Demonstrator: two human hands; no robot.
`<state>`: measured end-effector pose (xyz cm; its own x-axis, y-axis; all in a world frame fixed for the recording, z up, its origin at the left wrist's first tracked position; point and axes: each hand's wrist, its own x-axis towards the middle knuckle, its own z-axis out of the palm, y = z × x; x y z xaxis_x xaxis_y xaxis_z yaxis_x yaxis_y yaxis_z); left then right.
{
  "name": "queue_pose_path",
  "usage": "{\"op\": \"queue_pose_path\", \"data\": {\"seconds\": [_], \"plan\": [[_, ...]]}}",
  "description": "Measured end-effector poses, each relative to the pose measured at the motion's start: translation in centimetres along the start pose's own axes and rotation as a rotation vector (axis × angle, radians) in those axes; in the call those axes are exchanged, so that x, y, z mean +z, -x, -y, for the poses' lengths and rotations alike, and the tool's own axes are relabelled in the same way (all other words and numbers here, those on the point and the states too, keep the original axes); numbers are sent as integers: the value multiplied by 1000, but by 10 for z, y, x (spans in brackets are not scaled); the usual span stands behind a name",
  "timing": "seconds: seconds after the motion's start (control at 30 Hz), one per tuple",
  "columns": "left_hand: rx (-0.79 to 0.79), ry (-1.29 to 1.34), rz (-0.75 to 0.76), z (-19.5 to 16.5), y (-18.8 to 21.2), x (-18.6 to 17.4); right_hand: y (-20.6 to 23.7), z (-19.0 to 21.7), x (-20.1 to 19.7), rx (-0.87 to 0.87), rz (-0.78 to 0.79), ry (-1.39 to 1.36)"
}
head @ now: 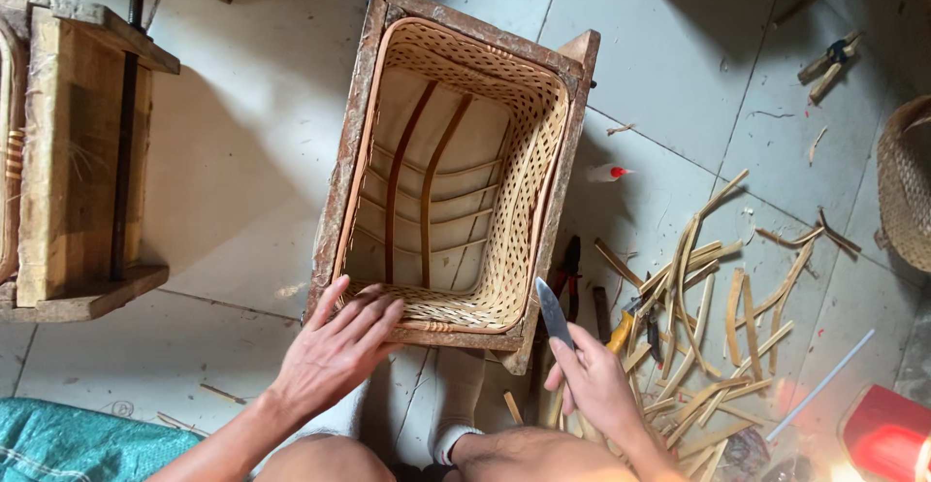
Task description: The person sits on the floor weaving rattan strips into a wicker basket frame held in a wooden jig. They trim excess strips with scissors, tuck and press strips along the rim, tap pieces tight with a hammer, and cut ends flush with pliers and a knife.
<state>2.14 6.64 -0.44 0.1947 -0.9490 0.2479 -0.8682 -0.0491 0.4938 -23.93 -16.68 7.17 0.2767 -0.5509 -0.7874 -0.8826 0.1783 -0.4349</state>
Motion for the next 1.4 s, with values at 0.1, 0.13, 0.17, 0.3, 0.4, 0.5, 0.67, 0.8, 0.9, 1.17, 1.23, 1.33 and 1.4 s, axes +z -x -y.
{"op": "queue_pose_path", "data": {"seconds": [0.1, 0.13, 0.17, 0.3, 0.4, 0.5, 0.67, 0.8, 0.9, 1.17, 1.23, 1.33, 1.4], "plan": [[92, -20, -30, -6, -17, 14, 6, -10, 3, 57, 26, 34], [126, -25, -21, -7, -20, 18, 9, -11, 3, 81, 43, 73], [120, -8, 83, -7, -20, 21, 11, -11, 4, 105, 55, 109], [114, 69, 202, -5, -17, 34, 18, 4, 2, 129, 132, 151], [109, 94, 142, -4, -14, 39, 21, 27, -5, 154, 195, 209], [113, 105, 103, -5, -13, 40, 17, 49, -11, 130, 266, 340], [106, 162, 93, -3, -13, 40, 16, 58, -11, 171, 282, 335], [50, 201, 208, -3, -17, 39, 27, 44, -10, 96, 168, 294], [50, 148, 98, -2, -15, 30, 36, 35, -15, 38, 68, 385], [-49, 11, 38, 22, 28, -3, 21, 4, -20, -1, -398, 449], [-70, 171, -79, 26, 33, 5, 9, -21, -13, -60, -461, 376], [-203, 231, -366, 26, 55, 13, -11, -73, -16, -62, -450, 414], [-591, 456, -449, 21, 71, 19, -25, -111, -21, -38, -410, 506]]}}
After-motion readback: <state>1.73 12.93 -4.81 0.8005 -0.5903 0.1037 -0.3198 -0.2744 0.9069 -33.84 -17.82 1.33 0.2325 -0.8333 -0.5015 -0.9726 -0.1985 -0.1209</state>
